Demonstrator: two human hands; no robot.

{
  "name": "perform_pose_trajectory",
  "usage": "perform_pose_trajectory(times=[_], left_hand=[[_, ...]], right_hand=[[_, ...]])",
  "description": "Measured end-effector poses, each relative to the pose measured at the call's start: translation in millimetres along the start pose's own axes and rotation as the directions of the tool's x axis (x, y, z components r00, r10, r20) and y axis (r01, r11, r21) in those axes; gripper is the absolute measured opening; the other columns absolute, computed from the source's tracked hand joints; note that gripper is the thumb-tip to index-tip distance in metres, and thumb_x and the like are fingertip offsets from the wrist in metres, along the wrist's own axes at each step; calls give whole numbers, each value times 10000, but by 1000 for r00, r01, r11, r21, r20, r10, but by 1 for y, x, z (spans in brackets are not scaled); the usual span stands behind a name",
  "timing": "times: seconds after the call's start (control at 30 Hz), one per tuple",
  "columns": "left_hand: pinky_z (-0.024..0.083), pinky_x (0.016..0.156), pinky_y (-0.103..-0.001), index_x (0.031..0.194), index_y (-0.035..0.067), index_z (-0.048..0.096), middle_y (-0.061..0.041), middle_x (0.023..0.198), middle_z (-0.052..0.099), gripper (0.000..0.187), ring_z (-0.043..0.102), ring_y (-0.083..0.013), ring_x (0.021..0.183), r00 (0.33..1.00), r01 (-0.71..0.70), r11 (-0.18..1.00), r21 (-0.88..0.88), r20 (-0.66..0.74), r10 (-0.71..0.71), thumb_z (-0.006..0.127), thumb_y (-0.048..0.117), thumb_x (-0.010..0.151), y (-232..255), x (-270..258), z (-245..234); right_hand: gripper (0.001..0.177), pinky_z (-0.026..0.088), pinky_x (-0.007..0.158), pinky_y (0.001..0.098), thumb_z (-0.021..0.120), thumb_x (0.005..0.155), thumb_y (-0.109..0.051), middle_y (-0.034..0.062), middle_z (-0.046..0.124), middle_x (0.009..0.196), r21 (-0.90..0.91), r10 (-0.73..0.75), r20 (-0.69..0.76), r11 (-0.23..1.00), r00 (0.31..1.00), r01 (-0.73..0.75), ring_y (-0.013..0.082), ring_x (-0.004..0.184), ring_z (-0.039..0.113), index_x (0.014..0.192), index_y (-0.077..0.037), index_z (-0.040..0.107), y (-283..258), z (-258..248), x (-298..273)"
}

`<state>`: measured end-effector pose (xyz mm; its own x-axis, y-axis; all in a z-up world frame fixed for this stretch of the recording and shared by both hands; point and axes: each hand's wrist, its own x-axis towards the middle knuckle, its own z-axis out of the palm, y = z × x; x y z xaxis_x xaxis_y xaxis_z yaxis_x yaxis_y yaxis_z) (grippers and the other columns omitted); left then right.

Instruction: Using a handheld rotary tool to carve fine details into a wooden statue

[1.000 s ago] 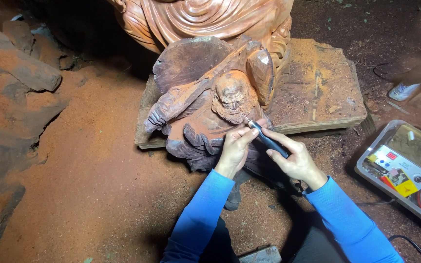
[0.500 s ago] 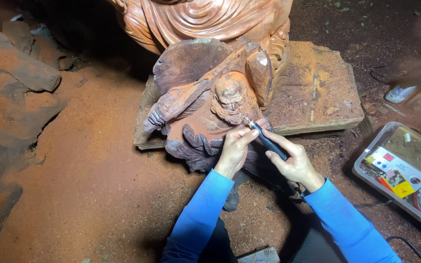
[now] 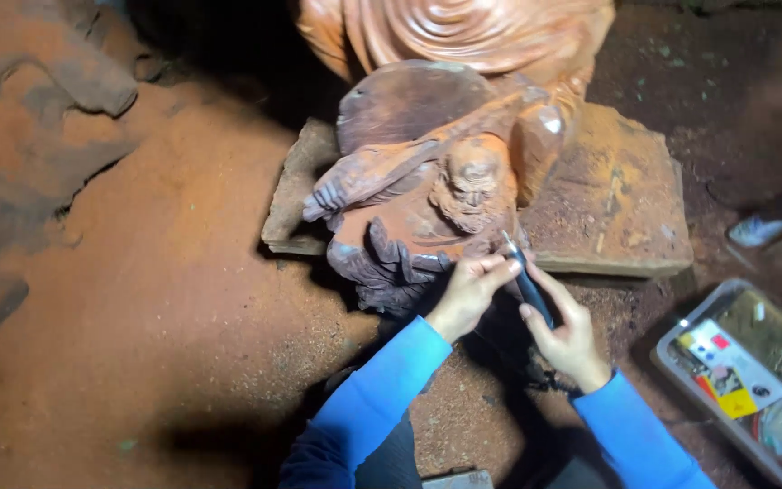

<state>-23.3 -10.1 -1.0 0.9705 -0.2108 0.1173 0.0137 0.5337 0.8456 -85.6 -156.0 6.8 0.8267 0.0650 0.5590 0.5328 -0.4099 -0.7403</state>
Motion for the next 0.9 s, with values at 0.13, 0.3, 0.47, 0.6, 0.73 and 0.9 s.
perform_pose_trajectory(times=[0.13, 0.3, 0.47, 0.6, 0.73, 0.9], left_hand=[[526, 785, -179, 825, 134, 767, 43, 814, 704, 141, 611, -15, 814, 997, 67, 994, 81, 38, -70, 742, 148, 963, 16, -19, 9], [511, 932, -213, 1056, 10, 757, -54, 1059, 752, 187, 661, -82, 998, 977, 176, 978, 111, 102, -187, 656, 156, 997, -25, -15, -21], [464, 787, -199, 859, 70, 729, 58, 822, 662, 171, 560, -23, 818, 978, 160, 980, 118, 115, -173, 681, 167, 990, -10, -19, -21], [477, 872, -202, 996, 38, 738, 1, 979, 691, 147, 598, -57, 951, 980, 137, 983, 121, 126, -153, 670, 168, 994, -4, -20, -20], [494, 721, -183, 871, 151, 791, 67, 752, 680, 157, 551, 2, 778, 997, 75, 984, 164, 4, -77, 742, 241, 991, -37, -4, -16], [469, 652, -171, 790, 144, 748, 37, 672, 626, 194, 570, -27, 686, 999, -35, 986, 164, -23, 39, 730, 201, 975, -44, 33, 4]], right_hand=[[611, 498, 1007, 461, 713, 888, -85, 212, 629, 1406, -34, -4, -80, 999, 997, 2, 326, 1268, 591, 1473, -2, 557, 21, 14, -35], [634, 366, 1220, 419, 632, 909, -141, 208, 488, 1545, -70, 145, -41, 987, 989, -147, 309, 1442, 478, 1499, 4, 448, 4, 28, -45], [633, 375, 1223, 427, 642, 918, -147, 222, 487, 1540, -91, 122, -88, 987, 989, -130, 321, 1439, 482, 1495, 25, 445, -1, 35, -46], [613, 373, 1238, 428, 629, 924, -106, 233, 481, 1541, -60, 60, -93, 996, 994, -66, 329, 1447, 477, 1489, 42, 443, 1, 36, -42], [649, 521, 1008, 433, 704, 871, 8, 252, 538, 1479, 65, 42, -123, 997, 992, -34, 364, 1298, 570, 1473, 72, 472, 34, 26, -29], [624, 559, 932, 429, 730, 867, 2, 222, 576, 1447, 93, 73, -143, 994, 987, -60, 346, 1188, 647, 1454, 45, 520, 43, 9, 6]])
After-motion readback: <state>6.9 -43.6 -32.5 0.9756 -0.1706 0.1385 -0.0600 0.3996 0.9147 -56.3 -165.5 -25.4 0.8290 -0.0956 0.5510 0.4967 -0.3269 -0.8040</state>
